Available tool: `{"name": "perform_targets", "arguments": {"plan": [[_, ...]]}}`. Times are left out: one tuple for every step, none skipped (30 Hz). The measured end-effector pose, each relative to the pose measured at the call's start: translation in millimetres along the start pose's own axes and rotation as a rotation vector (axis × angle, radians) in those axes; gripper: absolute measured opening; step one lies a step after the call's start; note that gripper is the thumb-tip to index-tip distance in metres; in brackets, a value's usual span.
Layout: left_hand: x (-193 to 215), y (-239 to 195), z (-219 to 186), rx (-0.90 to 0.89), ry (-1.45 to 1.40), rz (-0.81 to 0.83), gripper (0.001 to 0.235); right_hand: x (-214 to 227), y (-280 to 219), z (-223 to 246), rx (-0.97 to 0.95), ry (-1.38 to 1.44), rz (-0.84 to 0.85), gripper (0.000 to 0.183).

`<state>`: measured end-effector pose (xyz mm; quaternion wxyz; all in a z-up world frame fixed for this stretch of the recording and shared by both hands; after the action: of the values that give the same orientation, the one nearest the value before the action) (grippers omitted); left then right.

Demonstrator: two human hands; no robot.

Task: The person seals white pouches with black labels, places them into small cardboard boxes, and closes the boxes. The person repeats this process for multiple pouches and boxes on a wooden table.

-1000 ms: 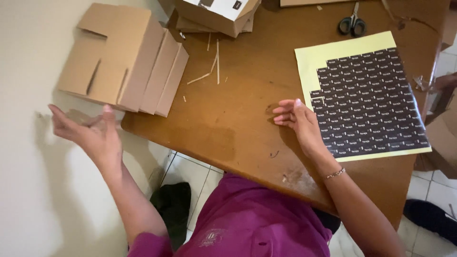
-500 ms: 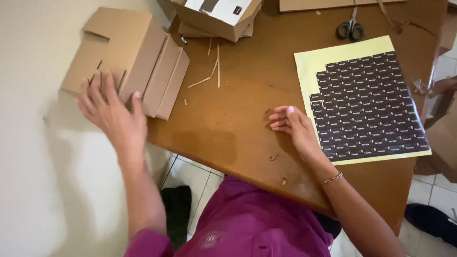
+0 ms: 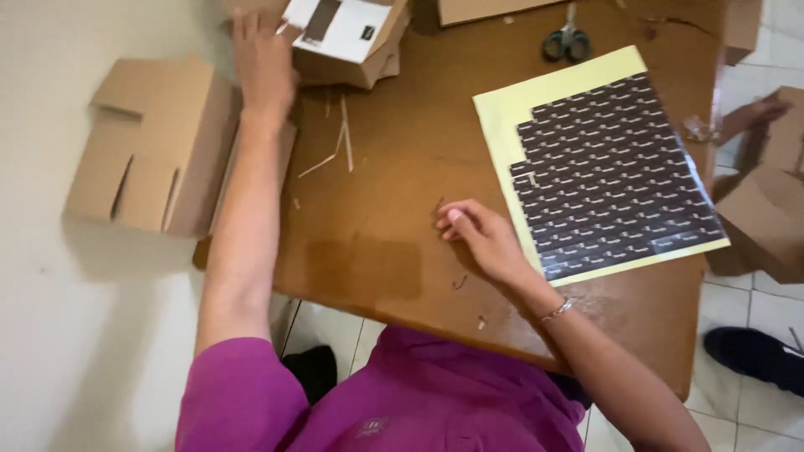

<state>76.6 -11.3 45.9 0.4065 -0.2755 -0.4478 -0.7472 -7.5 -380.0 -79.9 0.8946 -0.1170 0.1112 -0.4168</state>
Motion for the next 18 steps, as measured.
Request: {"name": "perform_targets", "arguments": {"plan": [[1.8,4.9,-0.5,-0.009,-0.005,-0.006,0.070,2.5,-1.3,3.9,0.002,0.003,-0.011,0.025],[5.2,9.5,-1.5,-0.028,-0.052,-0.039,0.055,1.7,-2.8,9.3,0.025,-0.084,-0.008,0.024],[8.9,8.7,-2.1,-0.042,-0.100,-0.065,0.048,-1.4,-5.6,12.9,0.041,-0.171,0.002,0.024],[18.2,19.0,-11.0,-0.046,-0.105,-0.065,0.048,0.4,-6.1,11.2,0.038,-0.169,-0.003,0.024],[35.4,29.3,-19.1,-0.068,-0.042,-0.133,0.042,0.8,-5.4,12.6,0.060,-0.210,-0.010,0.024],[52.6,38.7,-27.5,-0.090,0.021,-0.200,0.041,0.7,-4.7,13.8,0.082,-0.252,-0.016,0.023],[60.9,47.7,-33.9,-0.093,0.018,-0.204,0.041,2.6,-4.3,16.7,0.083,-0.251,-0.022,0.023],[75.6,54.4,-45.2,-0.153,0.033,-0.281,0.041,3.7,-3.7,18.9,0.080,-0.278,-0.029,0.024],[89.3,54.0,-57.4,-0.207,0.044,-0.347,0.041,2.2,-5.8,17.9,0.067,-0.304,-0.028,0.024],[103.2,55.4,-75.8,-0.206,0.038,-0.339,0.041,1.8,-7.8,16.2,0.057,-0.302,-0.025,0.024],[122.5,58.0,-96.8,-0.254,0.012,-0.394,0.034,3.0,-7.4,16.1,0.045,-0.227,-0.013,0.025],[142.2,60.0,-117.3,-0.303,-0.013,-0.448,0.030,3.9,-7.2,16.0,0.033,-0.152,0.000,0.025],[152.0,47.9,-134.2,-0.298,-0.012,-0.444,0.030,2.3,-8.0,17.7,0.030,-0.153,0.005,0.025],[154.3,39.4,-150.7,-0.283,-0.001,-0.345,0.033,8.6,-9.4,21.9,0.050,0.008,-0.052,0.028],[155.8,32.4,-167.6,-0.274,0.007,-0.250,0.036,16.1,-10.9,25.0,0.071,0.172,-0.115,0.032],[158.6,15.8,-186.3,-0.276,0.005,-0.249,0.036,15.6,-12.7,28.1,0.069,0.174,-0.116,0.032],[159.2,-1.1,-207.5,-0.311,0.016,-0.214,0.032,30.9,-20.1,37.2,0.162,0.208,-0.294,0.046],[159.6,-18.7,-228.4,-0.346,0.026,-0.180,0.029,44.5,-30.8,45.1,0.254,0.242,-0.473,0.061]]}}
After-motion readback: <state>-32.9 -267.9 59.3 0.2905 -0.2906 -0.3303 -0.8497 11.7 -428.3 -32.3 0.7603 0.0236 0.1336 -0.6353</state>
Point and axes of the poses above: each hand's wrist, its own y-axis towards the middle knuckle, its own x-axis out of the back of the hand, z = x × y, the point moved 9 cm from there along y, towards the middle knuckle, and after that the axes turned 9 degrees about -x, right-handed, at the moved point
